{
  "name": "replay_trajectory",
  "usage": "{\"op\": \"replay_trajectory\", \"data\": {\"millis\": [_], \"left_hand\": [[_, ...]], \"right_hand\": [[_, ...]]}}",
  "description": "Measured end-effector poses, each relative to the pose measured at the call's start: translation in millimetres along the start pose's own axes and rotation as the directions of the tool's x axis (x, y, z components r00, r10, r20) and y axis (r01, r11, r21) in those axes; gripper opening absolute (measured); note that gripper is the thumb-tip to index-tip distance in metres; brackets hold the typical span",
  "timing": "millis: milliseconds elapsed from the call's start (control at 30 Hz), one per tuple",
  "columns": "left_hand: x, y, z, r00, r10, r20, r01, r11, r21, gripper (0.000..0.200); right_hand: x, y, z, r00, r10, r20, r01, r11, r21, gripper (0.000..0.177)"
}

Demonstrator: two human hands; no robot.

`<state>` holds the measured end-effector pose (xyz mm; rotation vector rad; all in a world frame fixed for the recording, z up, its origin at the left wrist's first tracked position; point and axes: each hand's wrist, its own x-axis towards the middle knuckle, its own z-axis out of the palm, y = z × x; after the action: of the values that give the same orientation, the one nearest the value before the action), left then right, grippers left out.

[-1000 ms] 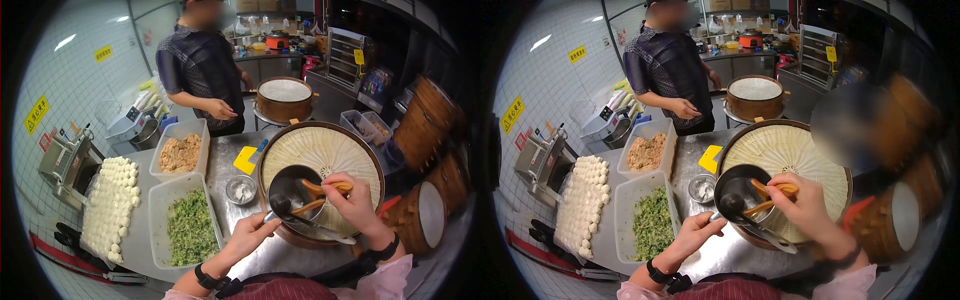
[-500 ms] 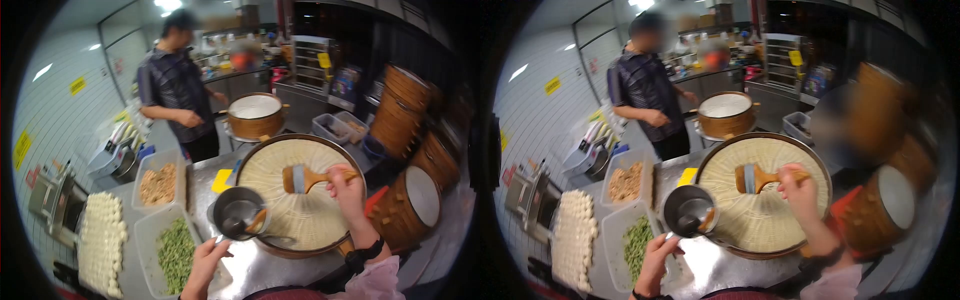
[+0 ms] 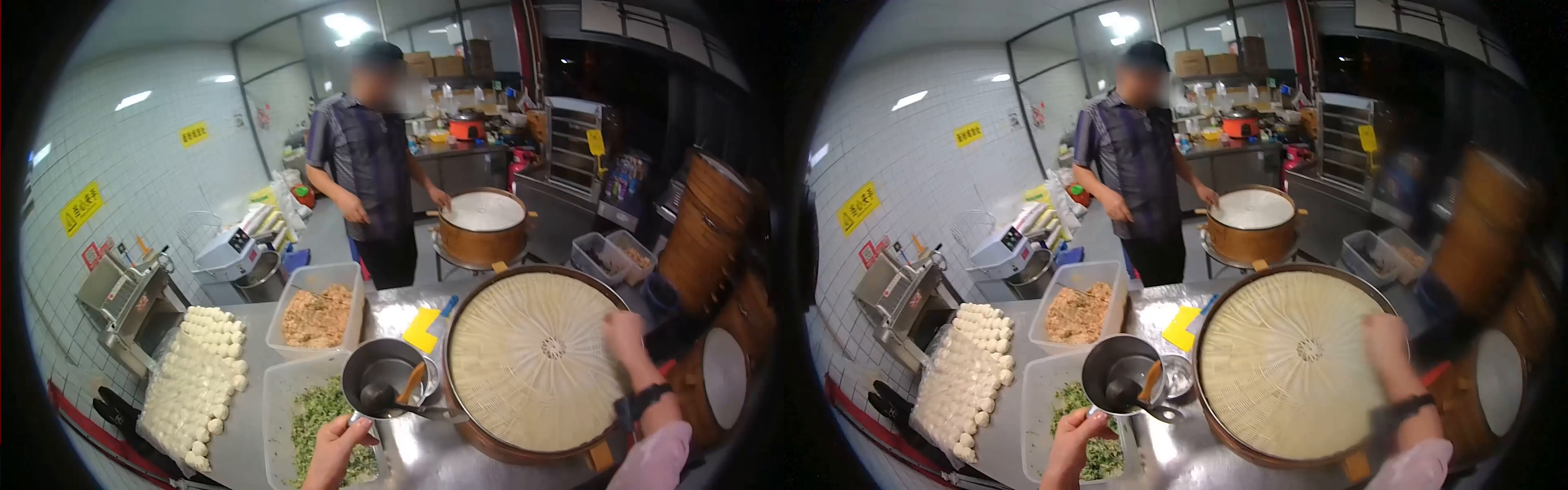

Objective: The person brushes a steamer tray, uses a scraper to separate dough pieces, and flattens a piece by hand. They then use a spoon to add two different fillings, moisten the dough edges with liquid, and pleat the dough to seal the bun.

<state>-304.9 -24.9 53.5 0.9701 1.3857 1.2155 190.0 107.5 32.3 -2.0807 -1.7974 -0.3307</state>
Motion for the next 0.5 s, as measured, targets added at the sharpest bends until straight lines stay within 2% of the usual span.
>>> {"op": "replay_trajectory", "data": {"millis": [33, 67, 100, 133, 167, 233, 300, 333, 367, 400, 433, 467, 500], "left_hand": [[0, 0, -1, 1.000, 0.004, 0.014, -0.004, 1.000, 0.013, 0.022], [3, 0, 1, 0.999, 0.014, 0.034, -0.014, 1.000, -0.014, 0.022], [4, 4, 6, 0.999, 0.004, 0.032, -0.003, 0.999, -0.047, 0.022], [4, 7, 11, 1.000, -0.006, 0.024, 0.008, 0.997, -0.080, 0.021], [7, 4, 11, 0.999, 0.029, 0.039, -0.028, 0.999, -0.040, 0.023], [8, 6, 12, 1.000, 0.000, 0.021, 0.002, 0.998, -0.063, 0.023], [7, 7, 10, 1.000, -0.017, -0.008, 0.016, 0.996, -0.092, 0.025], [6, 5, 4, 1.000, -0.026, -0.006, 0.026, 0.996, -0.090, 0.025], [5, 1, -4, 1.000, -0.012, -0.028, 0.010, 0.996, -0.085, 0.024], [5, -2, -11, 0.999, -0.001, -0.048, -0.003, 0.997, -0.079, 0.024], [4, -1, -15, 0.996, 0.015, -0.083, -0.018, 0.999, -0.041, 0.022], [3, -2, -19, 0.998, 0.004, -0.070, -0.006, 0.999, -0.034, 0.022], [2, -5, -25, 0.993, 0.019, -0.114, -0.021, 1.000, -0.019, 0.023]], "right_hand": [[-1, -29, 11, 0.998, -0.030, 0.058, 0.022, 0.991, 0.132, 0.021], [-7, -71, 14, 0.992, -0.122, 0.040, 0.112, 0.975, 0.193, 0.020], [-17, -110, 7, 0.967, -0.255, 0.024, 0.223, 0.882, 0.415, 0.020], [-27, -149, -12, 0.940, -0.334, 0.072, 0.243, 0.800, 0.548, 0.021], [-34, -176, -23, 0.898, -0.401, 0.184, 0.195, 0.734, 0.650, 0.022], [-38, -203, -44, 0.787, -0.514, 0.341, 0.001, 0.553, 0.833, 0.024], [-14, -177, 7, 0.911, -0.323, 0.256, -0.021, 0.583, 0.812, 0.026], [5, -153, 28, 0.966, -0.136, 0.220, -0.093, 0.612, 0.786, 0.027], [27, -124, 36, 0.992, 0.053, 0.116, -0.119, 0.710, 0.694, 0.024], [45, -96, 20, 0.996, 0.051, 0.079, -0.092, 0.733, 0.675, 0.022], [58, -48, 36, 0.963, -0.149, -0.222, 0.183, 0.973, 0.141, 0.017], [63, 9, 59, 0.989, -0.150, -0.014, 0.148, 0.984, -0.100, 0.011], [51, 9, 43, 0.993, -0.111, 0.045, 0.115, 0.988, -0.100, 0.009]]}}
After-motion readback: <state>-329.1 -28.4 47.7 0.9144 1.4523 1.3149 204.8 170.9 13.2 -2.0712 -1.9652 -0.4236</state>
